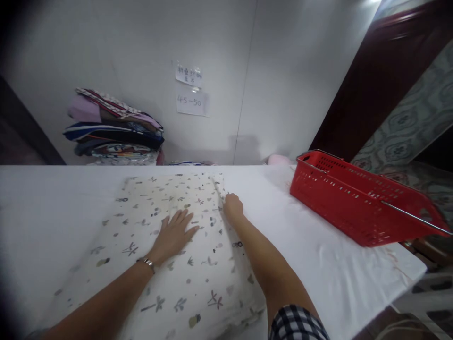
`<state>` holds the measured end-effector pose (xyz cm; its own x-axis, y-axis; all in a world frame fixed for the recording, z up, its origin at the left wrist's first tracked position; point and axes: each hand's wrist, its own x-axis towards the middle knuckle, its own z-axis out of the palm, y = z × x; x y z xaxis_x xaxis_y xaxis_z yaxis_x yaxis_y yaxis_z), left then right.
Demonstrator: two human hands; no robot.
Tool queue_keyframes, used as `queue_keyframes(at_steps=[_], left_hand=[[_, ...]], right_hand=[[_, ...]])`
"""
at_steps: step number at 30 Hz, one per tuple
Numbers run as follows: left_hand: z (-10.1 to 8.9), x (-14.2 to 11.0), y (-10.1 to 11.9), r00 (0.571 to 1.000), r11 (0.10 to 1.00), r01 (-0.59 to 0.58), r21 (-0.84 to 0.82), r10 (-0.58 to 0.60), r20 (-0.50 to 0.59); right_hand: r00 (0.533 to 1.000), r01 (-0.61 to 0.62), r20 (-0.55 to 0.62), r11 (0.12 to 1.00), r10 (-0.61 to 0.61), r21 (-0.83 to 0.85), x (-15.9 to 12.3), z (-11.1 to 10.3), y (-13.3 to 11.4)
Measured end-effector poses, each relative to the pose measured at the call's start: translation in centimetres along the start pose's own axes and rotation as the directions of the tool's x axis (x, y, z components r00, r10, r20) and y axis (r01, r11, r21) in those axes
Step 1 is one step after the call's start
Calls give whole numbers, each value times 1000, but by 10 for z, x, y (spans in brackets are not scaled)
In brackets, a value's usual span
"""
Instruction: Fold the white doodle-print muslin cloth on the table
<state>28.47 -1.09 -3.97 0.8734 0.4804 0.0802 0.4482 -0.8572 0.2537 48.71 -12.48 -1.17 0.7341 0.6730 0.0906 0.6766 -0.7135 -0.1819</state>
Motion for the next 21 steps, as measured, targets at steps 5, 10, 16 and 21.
queue_keyframes(at_steps=[5, 10, 16, 21], left_hand=[[1, 1, 1, 1000, 1000, 1, -3, -1, -21], [2, 1, -1, 1000, 1000, 3, -5, -3, -9], [4, 1, -3, 1000, 1000, 2, -1, -2, -6], [3, 1, -2, 1000, 1000, 9, 6, -9, -9]], right_hand=[[992, 120, 52, 989, -115, -92, -15, 5, -10], [996, 55, 64, 994, -62, 99, -11, 6, -2], [994, -91, 81, 972, 75, 215, 15, 1, 25], [979, -185, 119, 964, 164, 191, 27, 0, 35]])
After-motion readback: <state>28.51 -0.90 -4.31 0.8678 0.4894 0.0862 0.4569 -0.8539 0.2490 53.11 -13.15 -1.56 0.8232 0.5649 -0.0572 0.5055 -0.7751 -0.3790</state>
